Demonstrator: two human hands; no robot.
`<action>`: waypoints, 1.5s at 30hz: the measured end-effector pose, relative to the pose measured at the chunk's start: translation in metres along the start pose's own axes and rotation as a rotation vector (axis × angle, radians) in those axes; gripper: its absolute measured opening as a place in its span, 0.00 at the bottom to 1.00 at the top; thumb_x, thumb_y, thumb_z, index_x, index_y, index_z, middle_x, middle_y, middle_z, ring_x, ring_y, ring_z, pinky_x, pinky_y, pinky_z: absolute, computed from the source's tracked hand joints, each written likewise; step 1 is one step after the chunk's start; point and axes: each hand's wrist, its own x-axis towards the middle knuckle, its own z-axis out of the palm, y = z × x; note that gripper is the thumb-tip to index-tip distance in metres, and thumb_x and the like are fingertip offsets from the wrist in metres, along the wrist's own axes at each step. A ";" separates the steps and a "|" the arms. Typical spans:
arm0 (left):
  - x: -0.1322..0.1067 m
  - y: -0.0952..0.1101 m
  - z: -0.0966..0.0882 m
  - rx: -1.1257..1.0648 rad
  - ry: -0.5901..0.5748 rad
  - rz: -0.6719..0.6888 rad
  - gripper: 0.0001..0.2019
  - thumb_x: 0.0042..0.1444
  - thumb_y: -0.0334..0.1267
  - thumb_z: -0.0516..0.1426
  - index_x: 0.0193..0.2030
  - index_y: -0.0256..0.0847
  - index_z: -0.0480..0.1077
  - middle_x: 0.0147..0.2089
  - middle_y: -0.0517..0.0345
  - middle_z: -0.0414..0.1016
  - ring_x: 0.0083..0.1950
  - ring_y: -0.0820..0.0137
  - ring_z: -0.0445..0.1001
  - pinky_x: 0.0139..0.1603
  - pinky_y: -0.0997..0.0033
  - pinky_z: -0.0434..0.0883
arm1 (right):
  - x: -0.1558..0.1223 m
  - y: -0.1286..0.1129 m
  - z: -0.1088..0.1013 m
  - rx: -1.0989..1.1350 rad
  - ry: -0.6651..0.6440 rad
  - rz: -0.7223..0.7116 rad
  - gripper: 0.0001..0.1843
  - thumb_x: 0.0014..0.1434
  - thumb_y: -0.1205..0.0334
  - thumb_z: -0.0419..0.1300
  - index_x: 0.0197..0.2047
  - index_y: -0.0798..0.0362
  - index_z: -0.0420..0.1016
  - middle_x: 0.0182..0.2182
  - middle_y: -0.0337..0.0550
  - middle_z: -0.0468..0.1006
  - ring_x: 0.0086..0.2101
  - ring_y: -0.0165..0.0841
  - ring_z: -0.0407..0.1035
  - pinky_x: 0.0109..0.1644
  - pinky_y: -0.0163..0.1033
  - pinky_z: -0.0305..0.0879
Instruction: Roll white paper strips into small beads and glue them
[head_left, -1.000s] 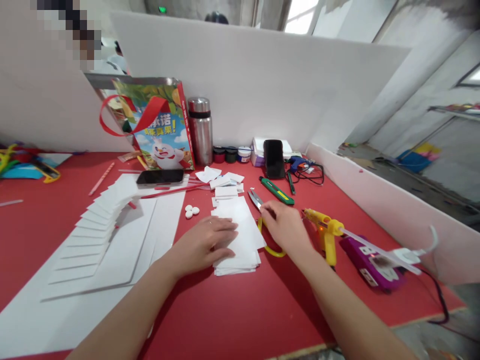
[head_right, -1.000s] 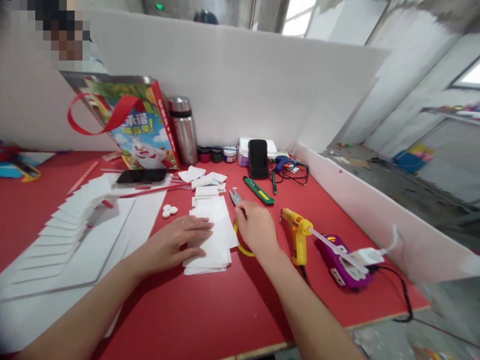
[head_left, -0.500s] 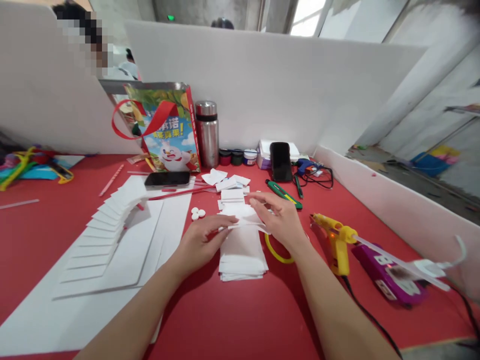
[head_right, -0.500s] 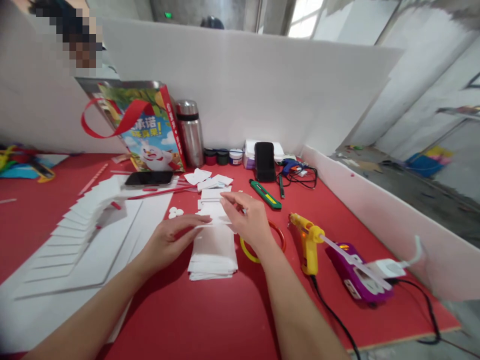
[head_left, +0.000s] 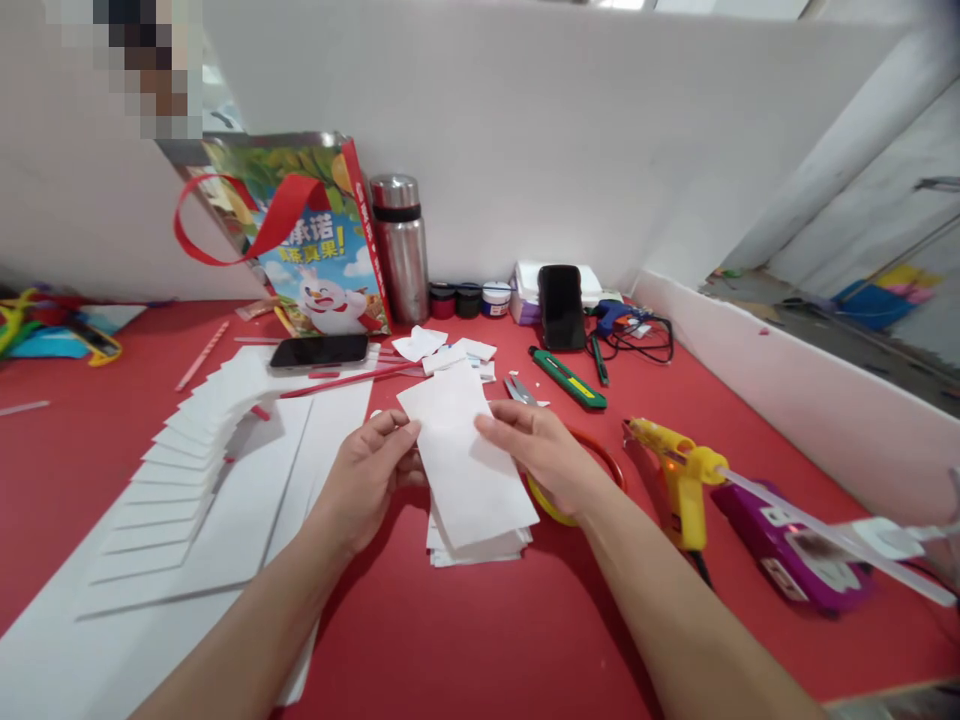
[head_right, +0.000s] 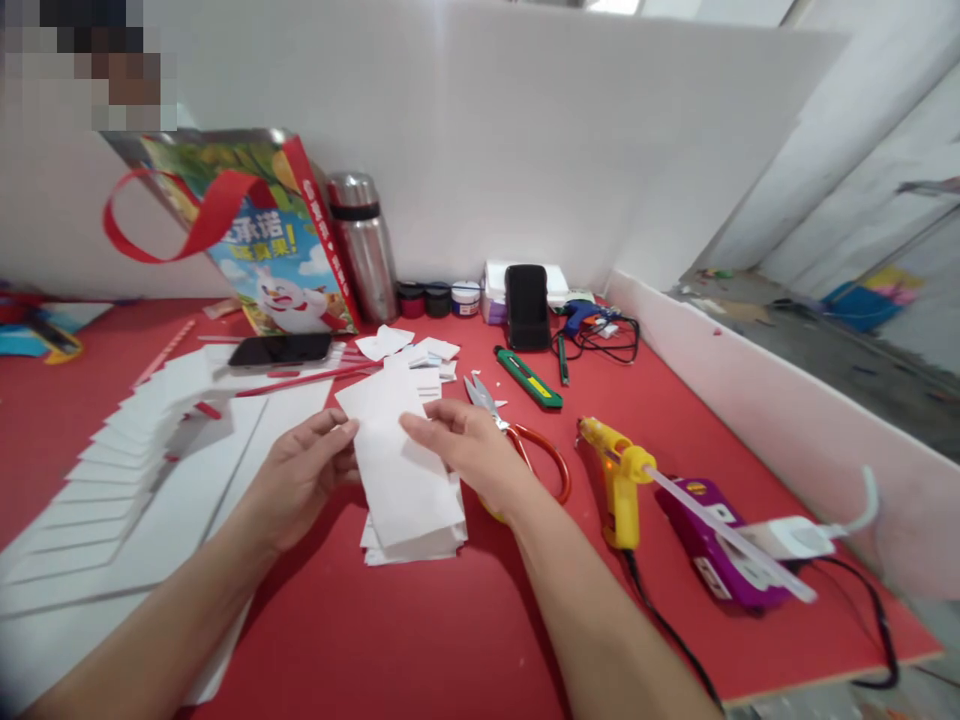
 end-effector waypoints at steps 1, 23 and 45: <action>0.000 0.000 0.000 0.033 0.001 0.023 0.12 0.57 0.42 0.65 0.38 0.40 0.66 0.28 0.62 0.74 0.26 0.74 0.74 0.29 0.74 0.74 | 0.001 0.002 0.001 0.010 0.017 -0.006 0.20 0.49 0.50 0.73 0.39 0.55 0.79 0.31 0.42 0.80 0.29 0.31 0.73 0.34 0.36 0.68; -0.002 0.004 -0.003 -0.079 -0.090 0.089 0.15 0.52 0.33 0.66 0.48 0.36 0.80 0.42 0.50 0.83 0.41 0.69 0.78 0.45 0.72 0.74 | 0.006 -0.003 -0.020 -0.410 0.161 -0.543 0.23 0.52 0.69 0.65 0.51 0.43 0.78 0.56 0.45 0.71 0.54 0.42 0.70 0.58 0.51 0.68; -0.001 0.002 -0.006 0.201 -0.052 0.150 0.10 0.59 0.40 0.62 0.32 0.36 0.73 0.20 0.58 0.74 0.19 0.76 0.69 0.20 0.79 0.63 | -0.011 -0.017 -0.013 -0.242 -0.068 0.056 0.18 0.51 0.48 0.72 0.35 0.54 0.79 0.29 0.41 0.80 0.26 0.30 0.72 0.27 0.33 0.63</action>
